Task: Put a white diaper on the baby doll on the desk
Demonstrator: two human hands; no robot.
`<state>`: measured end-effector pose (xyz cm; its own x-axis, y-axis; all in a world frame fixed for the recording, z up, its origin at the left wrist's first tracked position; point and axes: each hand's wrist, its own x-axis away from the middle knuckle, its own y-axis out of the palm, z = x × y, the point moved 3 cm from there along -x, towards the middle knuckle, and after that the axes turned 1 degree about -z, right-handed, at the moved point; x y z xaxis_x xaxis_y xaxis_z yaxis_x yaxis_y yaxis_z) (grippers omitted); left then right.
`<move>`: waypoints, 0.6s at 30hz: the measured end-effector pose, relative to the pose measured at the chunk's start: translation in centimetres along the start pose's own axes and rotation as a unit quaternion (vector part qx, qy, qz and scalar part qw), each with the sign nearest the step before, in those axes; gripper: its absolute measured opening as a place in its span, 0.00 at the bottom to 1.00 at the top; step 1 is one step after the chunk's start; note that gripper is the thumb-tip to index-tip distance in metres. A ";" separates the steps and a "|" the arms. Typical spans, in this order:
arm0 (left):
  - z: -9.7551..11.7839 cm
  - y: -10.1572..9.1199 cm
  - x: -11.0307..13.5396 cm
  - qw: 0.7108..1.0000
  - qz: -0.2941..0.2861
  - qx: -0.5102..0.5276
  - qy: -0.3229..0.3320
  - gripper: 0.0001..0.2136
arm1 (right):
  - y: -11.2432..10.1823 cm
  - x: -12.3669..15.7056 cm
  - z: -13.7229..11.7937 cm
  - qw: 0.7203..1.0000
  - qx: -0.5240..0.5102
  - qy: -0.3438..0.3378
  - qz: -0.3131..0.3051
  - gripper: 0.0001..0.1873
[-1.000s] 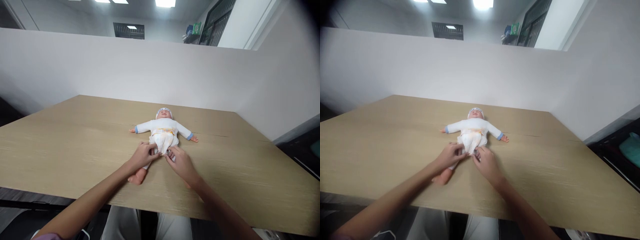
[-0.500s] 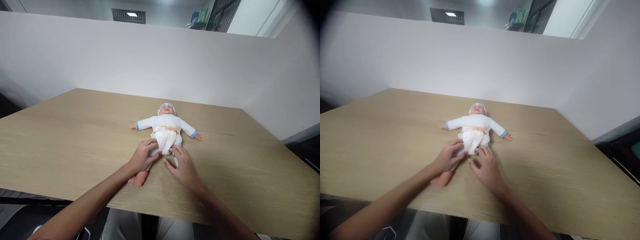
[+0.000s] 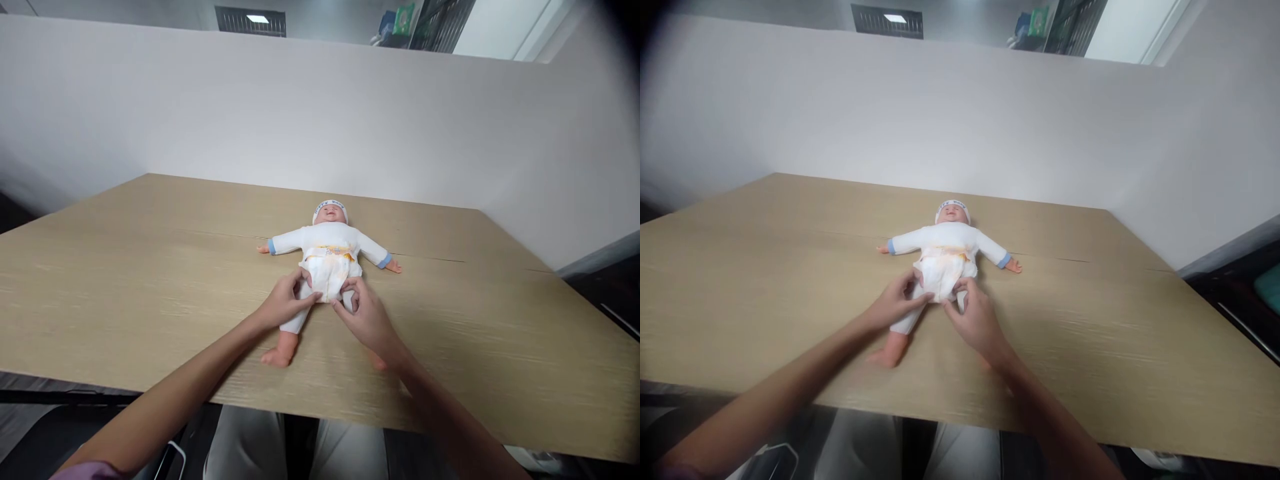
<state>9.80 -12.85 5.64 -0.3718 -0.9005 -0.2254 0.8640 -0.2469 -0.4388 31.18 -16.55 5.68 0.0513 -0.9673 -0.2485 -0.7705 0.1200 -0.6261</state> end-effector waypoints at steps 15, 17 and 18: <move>-0.3 -0.3 0.7 0.998 0.044 0.010 -0.052 0.17 | -1.5 0.0 -0.1 1.000 0.006 0.009 0.025 0.11; 0.0 -0.3 0.5 0.998 0.016 0.029 -0.055 0.17 | -1.0 0.0 0.0 1.000 0.004 -0.011 0.019 0.11; 0.0 -0.2 0.4 0.996 0.001 0.057 -0.064 0.18 | -0.7 -0.1 0.1 1.000 -0.008 -0.015 0.012 0.11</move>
<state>9.42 -13.17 5.62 -0.3295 -0.9377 -0.1105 0.9005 -0.2768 -0.3355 31.84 -16.56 6.06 0.0509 -0.9569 -0.2859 -0.7820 0.1398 -0.6074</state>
